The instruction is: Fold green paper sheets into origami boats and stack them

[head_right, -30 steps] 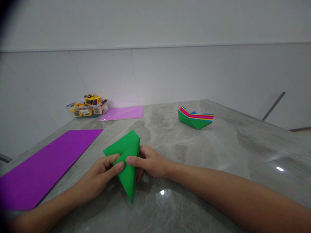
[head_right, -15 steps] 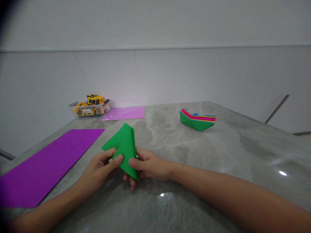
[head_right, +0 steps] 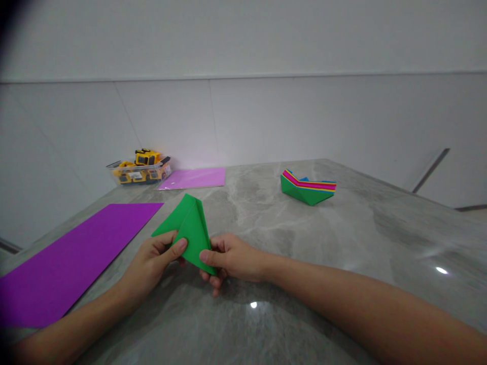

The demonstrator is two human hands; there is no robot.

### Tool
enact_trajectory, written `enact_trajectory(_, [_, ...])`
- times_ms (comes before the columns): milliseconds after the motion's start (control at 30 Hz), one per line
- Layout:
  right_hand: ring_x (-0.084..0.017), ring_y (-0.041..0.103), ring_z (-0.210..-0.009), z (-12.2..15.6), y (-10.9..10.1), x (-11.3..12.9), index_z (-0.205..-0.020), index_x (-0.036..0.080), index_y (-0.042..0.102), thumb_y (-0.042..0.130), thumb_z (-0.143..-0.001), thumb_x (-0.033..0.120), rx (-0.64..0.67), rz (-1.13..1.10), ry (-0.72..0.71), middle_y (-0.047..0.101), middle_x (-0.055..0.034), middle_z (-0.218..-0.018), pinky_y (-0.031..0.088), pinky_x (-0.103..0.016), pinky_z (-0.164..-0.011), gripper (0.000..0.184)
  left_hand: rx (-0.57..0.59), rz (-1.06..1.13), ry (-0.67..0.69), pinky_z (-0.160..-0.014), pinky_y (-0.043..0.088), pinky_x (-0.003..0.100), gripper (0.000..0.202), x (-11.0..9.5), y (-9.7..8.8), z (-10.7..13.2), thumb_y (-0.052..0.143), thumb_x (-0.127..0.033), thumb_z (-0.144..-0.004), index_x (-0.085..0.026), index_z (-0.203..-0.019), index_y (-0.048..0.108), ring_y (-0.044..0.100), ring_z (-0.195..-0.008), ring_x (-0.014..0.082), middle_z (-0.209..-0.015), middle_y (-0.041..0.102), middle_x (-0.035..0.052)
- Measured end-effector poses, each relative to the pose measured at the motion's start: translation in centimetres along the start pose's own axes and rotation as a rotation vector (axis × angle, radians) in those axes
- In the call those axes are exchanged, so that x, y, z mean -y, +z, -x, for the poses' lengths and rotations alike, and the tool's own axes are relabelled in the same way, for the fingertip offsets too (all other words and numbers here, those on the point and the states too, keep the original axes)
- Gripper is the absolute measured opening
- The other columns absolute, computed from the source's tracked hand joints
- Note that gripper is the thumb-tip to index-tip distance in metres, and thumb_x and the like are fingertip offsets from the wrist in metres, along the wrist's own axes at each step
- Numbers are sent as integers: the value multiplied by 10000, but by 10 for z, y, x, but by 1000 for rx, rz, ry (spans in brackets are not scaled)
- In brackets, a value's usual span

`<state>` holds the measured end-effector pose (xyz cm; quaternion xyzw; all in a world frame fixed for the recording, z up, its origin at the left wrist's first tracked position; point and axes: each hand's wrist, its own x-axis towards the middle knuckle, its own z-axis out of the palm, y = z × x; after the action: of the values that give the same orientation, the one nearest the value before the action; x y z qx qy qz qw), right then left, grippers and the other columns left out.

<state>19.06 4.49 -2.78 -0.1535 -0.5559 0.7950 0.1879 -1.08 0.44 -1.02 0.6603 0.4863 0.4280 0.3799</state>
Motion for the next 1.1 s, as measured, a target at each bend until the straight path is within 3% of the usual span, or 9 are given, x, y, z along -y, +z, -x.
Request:
enact_trajectory(167, [-60,521,-445,1,1,2,-877,120,571,716,-756,545,-10,73,-16,586,25,-664,524,-224,-477,465,32,35,-14,-581,368,255,410,0,0,0,574,-510,-854,-154,-650,583,484,-599,145,-615,547,2])
enact_trajectory(400, [-69,567,-398,3,1,8,-820,129,561,682,-770,558,-14,201,76,639,11,-656,450,-169,-383,449,27,15,-7,-580,377,253,410,0,1,1,571,-509,-859,-152,-660,602,494,-597,146,-619,560,5])
enact_trajectory(567, [-30,468,-317,6,2,14,-785,137,566,652,-800,511,-22,321,76,665,17,-652,297,-142,-278,384,19,21,6,-577,377,251,410,-3,2,2,570,-505,-855,-156,-643,602,494,-591,145,-611,555,3])
enact_trajectory(833, [-20,377,-312,5,6,16,-720,148,551,661,-797,430,-66,366,69,622,43,-568,266,-157,-298,313,40,17,21,-586,382,248,389,-6,3,2,553,-470,-872,-159,-642,599,486,-595,140,-611,545,-7])
enact_trajectory(967, [-30,386,-294,4,6,14,-755,167,517,641,-809,414,-82,341,70,628,46,-570,239,-163,-279,281,-46,-4,22,-576,369,241,364,-8,3,2,582,-454,-851,-165,-628,589,472,-594,132,-610,532,-19])
enact_trajectory(1100, [-29,387,-295,3,6,13,-767,172,504,634,-807,379,-95,352,58,617,54,-571,257,-157,-278,248,-85,8,-71,-570,364,242,335,-5,-2,-1,668,-452,-778,-165,-618,600,491,-604,140,-610,551,-18])
